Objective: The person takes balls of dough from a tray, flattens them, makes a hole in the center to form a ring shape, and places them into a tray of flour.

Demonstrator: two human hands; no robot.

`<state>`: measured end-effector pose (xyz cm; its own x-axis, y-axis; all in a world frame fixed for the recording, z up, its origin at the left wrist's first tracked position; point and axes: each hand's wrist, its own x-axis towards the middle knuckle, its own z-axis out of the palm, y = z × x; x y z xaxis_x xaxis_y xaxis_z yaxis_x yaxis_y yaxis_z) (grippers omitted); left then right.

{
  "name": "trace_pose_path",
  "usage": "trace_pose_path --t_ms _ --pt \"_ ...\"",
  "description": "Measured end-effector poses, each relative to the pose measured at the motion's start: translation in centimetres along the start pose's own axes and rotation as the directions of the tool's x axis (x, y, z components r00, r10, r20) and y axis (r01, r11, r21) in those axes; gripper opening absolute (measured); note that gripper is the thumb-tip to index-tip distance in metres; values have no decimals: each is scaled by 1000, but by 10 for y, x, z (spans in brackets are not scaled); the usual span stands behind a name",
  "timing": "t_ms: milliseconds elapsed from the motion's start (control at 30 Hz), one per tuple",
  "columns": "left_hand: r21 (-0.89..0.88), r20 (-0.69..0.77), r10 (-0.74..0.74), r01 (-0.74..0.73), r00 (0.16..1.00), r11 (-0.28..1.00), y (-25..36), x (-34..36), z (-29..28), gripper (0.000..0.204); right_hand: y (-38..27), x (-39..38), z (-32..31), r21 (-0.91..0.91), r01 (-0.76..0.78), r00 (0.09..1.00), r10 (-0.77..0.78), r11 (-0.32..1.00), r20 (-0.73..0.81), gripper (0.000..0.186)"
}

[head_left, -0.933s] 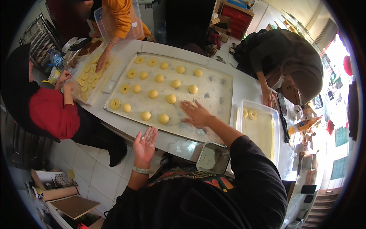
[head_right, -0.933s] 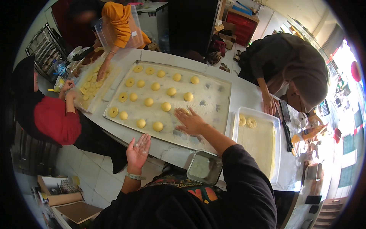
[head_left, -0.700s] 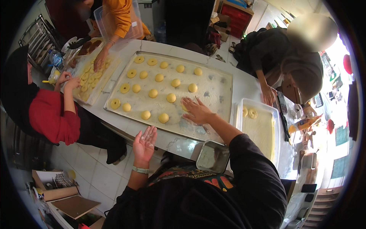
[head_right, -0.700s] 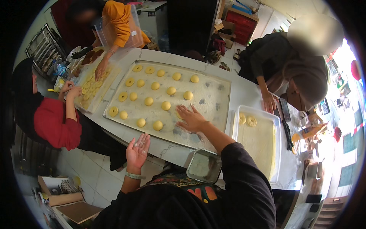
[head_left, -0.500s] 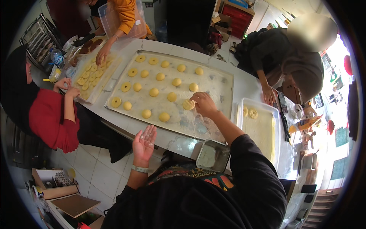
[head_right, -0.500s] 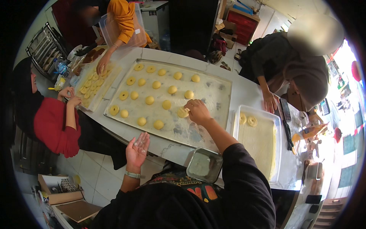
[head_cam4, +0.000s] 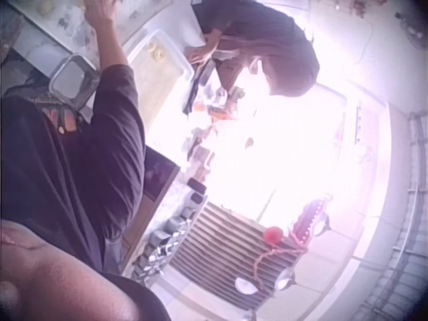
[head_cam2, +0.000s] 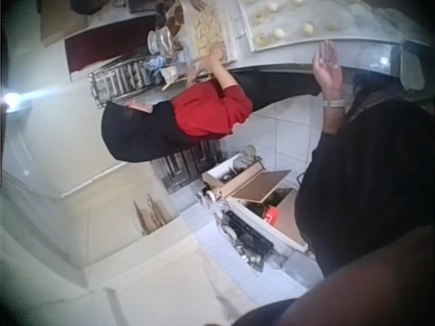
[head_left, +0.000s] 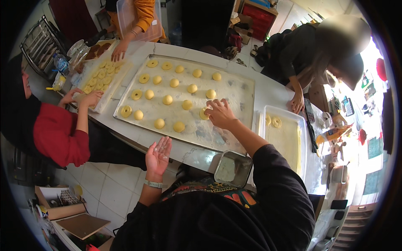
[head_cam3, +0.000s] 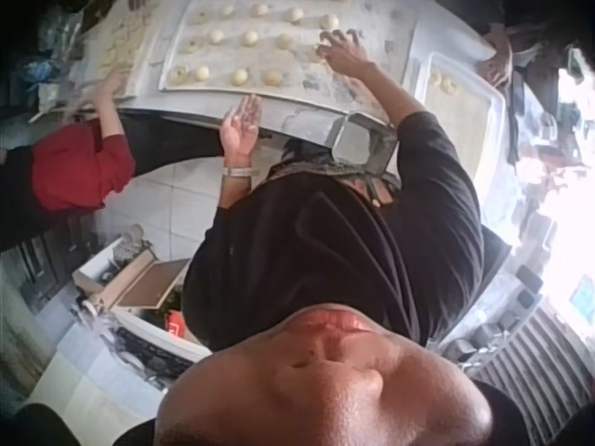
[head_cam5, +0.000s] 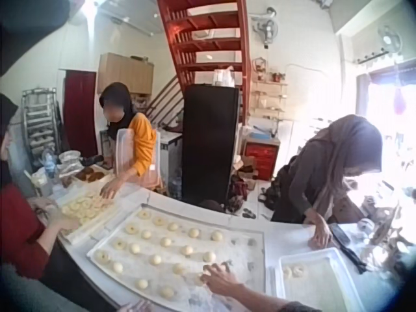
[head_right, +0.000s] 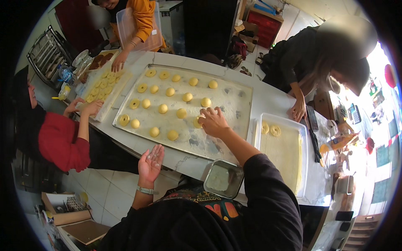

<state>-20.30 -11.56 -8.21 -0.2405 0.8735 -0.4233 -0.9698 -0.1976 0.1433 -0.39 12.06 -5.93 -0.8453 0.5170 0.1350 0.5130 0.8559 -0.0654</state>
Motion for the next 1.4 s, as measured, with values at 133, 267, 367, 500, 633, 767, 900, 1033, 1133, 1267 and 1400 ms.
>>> trace_pose_path --t_ms 133,267,367,500,633,767,900,1033,1133,1267,1400 --pt "40 -4 1 -1 1000 999 -4 2 5 45 -7 -7 3 -10 2 998 -3 1000 -68 18" --pt "239 32 -131 119 991 964 -30 13 23 39 -2 -4 20 -57 47 999 -48 997 -7 27" --pt "483 41 -289 234 957 844 -60 33 43 37 0 0 22 119 -96 995 93 988 28 32" --pt "588 -21 -175 154 984 794 -85 51 63 30 -29 -22 -16 455 -170 985 168 874 46 34" --pt "578 117 -126 36 985 816 -109 38 88 21 -55 -58 -62 371 -61 952 165 926 -257 27" --pt "542 202 -74 -48 977 839 -132 35 96 21 -68 -85 -75 124 -159 901 195 979 -387 28" --pt "645 290 -114 -106 950 757 -150 27 111 26 -71 -111 -93 163 -296 845 338 941 -414 33" --pt "736 382 -286 -103 879 669 -161 32 111 31 -65 -138 -105 380 -255 828 404 889 -389 33" --pt "773 397 -383 -78 834 630 -170 25 119 33 -55 -152 -111 703 -278 726 623 655 -293 26" --pt "840 398 -425 -137 813 524 -180 25 119 31 -50 -167 -113 882 -253 649 746 398 -151 23" --pt "838 391 -385 -150 836 525 -190 20 129 33 -42 -180 -105 821 -254 596 751 511 -283 23"
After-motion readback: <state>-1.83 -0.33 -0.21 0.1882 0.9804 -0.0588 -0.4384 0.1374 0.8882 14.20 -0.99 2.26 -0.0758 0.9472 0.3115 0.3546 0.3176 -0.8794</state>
